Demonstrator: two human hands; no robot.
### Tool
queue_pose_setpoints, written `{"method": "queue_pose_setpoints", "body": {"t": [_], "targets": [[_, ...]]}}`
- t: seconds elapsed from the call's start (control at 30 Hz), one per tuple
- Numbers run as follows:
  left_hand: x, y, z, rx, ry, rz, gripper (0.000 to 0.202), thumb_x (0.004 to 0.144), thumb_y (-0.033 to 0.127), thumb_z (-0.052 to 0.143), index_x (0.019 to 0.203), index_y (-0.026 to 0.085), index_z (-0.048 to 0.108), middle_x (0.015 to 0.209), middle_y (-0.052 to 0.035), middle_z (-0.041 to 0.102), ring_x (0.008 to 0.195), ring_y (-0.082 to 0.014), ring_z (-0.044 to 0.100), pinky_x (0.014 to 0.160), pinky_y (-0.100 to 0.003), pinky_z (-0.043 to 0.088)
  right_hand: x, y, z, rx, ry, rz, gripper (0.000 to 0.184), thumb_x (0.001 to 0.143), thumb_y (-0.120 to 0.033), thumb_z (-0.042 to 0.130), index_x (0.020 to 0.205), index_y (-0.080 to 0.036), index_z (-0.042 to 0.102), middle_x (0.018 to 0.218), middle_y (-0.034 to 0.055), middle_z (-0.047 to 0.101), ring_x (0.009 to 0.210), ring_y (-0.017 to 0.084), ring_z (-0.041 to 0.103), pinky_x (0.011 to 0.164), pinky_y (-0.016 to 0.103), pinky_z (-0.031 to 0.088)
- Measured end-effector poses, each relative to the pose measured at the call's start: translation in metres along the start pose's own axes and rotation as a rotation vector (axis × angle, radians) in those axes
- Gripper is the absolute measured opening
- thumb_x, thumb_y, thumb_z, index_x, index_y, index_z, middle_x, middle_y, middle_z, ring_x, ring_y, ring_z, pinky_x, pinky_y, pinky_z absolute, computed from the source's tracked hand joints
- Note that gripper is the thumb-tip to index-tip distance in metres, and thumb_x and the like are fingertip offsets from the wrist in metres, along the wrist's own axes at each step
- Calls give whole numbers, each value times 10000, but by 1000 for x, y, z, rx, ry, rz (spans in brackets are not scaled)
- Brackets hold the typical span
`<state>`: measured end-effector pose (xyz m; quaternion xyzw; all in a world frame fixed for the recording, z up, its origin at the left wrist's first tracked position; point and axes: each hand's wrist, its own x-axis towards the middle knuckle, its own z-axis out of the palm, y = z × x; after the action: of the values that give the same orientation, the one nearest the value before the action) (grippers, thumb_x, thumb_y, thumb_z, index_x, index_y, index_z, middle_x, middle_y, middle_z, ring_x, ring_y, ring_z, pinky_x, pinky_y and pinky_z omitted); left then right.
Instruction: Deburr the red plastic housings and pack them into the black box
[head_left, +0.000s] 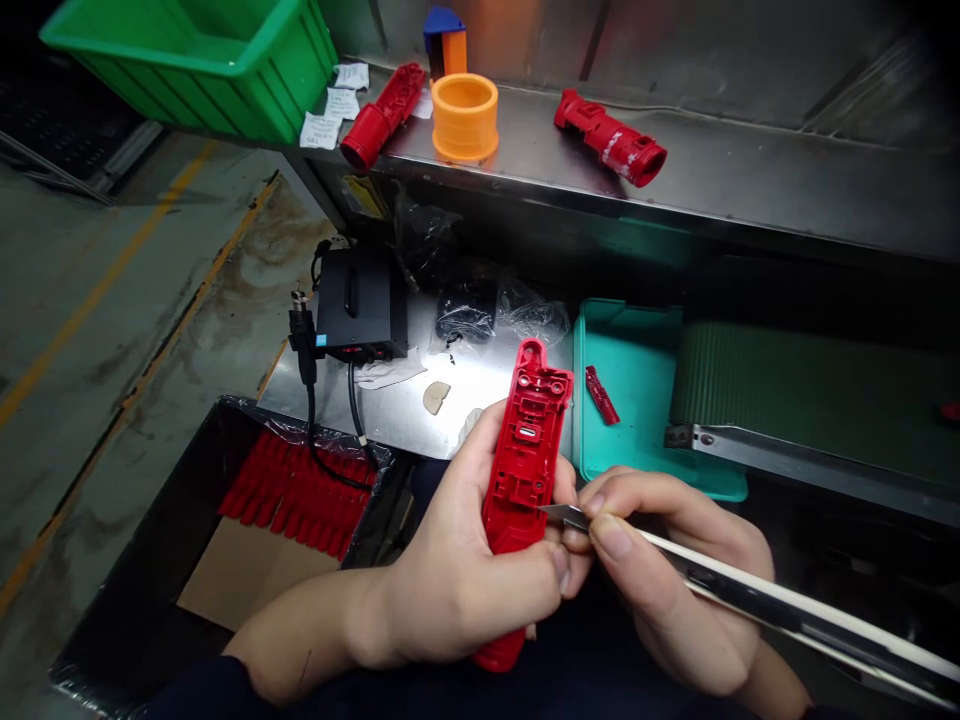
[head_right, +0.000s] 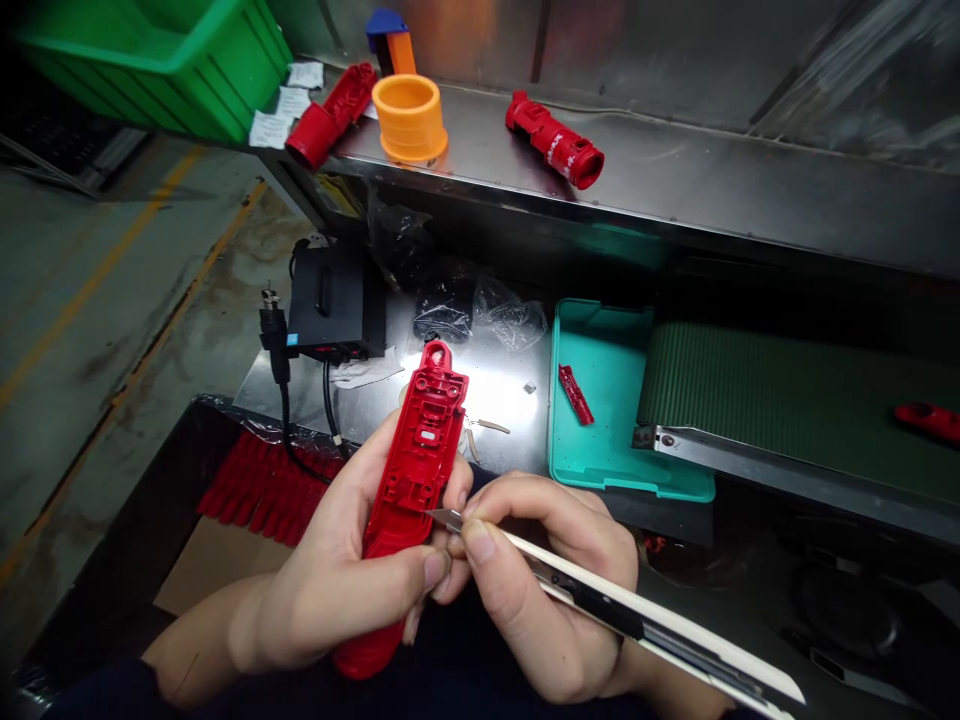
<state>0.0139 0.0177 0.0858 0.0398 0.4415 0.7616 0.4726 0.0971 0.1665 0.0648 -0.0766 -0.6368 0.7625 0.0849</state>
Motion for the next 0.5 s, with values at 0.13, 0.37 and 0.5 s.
{"method": "queue_pose_setpoints", "body": {"t": [0.13, 0.37, 0.5], "targets": [[1, 1, 1, -9, -5, 16, 362, 791, 44, 646, 1048, 211, 455, 829, 26, 563, 559, -73, 527, 415, -157, 456, -1, 2, -1, -11, -2, 8, 67, 941, -206, 677, 983, -239, 719, 767, 41, 745, 636, 188, 695, 553, 297, 597], [2, 3, 2, -35, -45, 20, 406, 764, -1, 653, 1008, 224, 420, 751, 54, 551, 582, -67, 511, 446, -130, 455, -1, 4, 2, 1, 21, 9, 51, 944, -236, 680, 966, -234, 726, 736, 27, 741, 597, 174, 696, 542, 269, 592], [0, 4, -1, -8, -47, -4, 422, 757, 18, 674, 1029, 221, 423, 735, 57, 571, 539, -58, 489, 423, -131, 448, -1, 7, 2, 1, 14, -3, 77, 947, -207, 666, 998, -236, 716, 773, 32, 740, 609, 172, 703, 569, 275, 605]]}}
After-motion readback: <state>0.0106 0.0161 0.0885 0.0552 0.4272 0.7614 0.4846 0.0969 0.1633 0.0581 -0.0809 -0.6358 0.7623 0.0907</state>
